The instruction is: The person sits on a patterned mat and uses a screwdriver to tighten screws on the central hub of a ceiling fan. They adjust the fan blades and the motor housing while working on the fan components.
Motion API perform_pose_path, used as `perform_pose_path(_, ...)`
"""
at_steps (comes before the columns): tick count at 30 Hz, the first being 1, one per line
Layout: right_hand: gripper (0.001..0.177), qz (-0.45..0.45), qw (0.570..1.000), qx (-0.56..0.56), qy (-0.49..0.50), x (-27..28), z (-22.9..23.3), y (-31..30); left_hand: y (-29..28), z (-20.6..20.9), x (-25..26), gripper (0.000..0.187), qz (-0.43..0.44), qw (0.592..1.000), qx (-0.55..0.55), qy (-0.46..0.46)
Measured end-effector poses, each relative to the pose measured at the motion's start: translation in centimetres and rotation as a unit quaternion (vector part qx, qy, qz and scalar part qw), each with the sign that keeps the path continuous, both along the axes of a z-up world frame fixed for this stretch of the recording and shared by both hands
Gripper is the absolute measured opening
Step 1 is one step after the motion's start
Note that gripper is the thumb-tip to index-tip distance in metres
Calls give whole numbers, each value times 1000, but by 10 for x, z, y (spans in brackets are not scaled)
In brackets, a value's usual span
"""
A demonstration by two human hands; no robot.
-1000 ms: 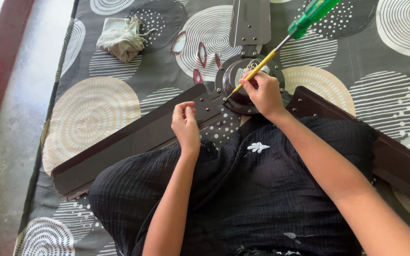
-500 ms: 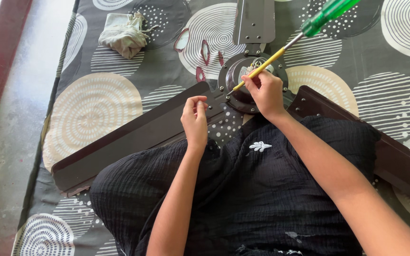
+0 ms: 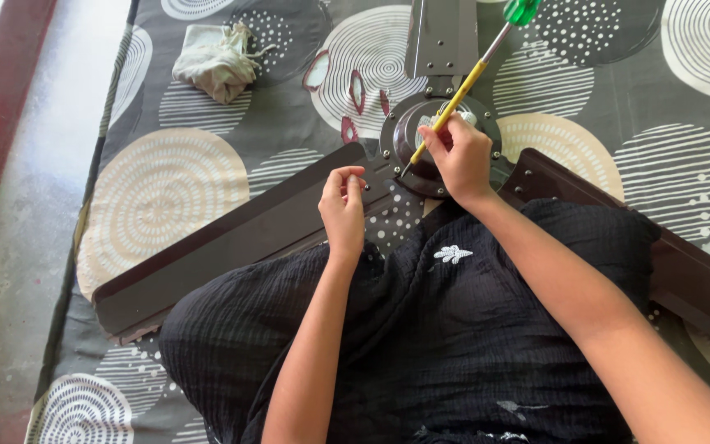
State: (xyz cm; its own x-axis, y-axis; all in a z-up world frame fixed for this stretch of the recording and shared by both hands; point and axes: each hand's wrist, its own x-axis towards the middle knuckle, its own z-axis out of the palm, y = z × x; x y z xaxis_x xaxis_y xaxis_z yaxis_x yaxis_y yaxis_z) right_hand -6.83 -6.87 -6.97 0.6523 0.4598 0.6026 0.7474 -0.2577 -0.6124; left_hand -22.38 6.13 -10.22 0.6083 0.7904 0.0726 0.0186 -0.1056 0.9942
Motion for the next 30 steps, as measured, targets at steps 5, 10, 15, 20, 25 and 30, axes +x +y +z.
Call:
perform_pose_path(5, 24, -5, 1000, 8, 15, 0, -3, 3, 3, -2, 6, 15, -16, 998, 49, 41)
perform_pose_path(10, 25, 2, 1000, 8, 20, 3, -8, 5, 5, -6, 11, 15, -33, 995, 75, 64)
perform_pose_path(15, 27, 7, 1000, -8, 10, 7, -12, 6, 5, -10, 20, 13, -43, 988, 137, 51)
perform_pose_path(20, 27, -19, 997, -67, -38, 3, -10, 8, -4, -10, 38, 22, -99, 946, 307, 28)
perform_pose_path(25, 18, 77, 994, -56, 53, 10, 1, 6, 1, -10, 66, 9, -125, 935, 318, 92)
perform_pose_path(30, 23, 209, 963, -16, 169, 25, 10, 8, 25, -12, 73, 10, -208, 907, 354, 92)
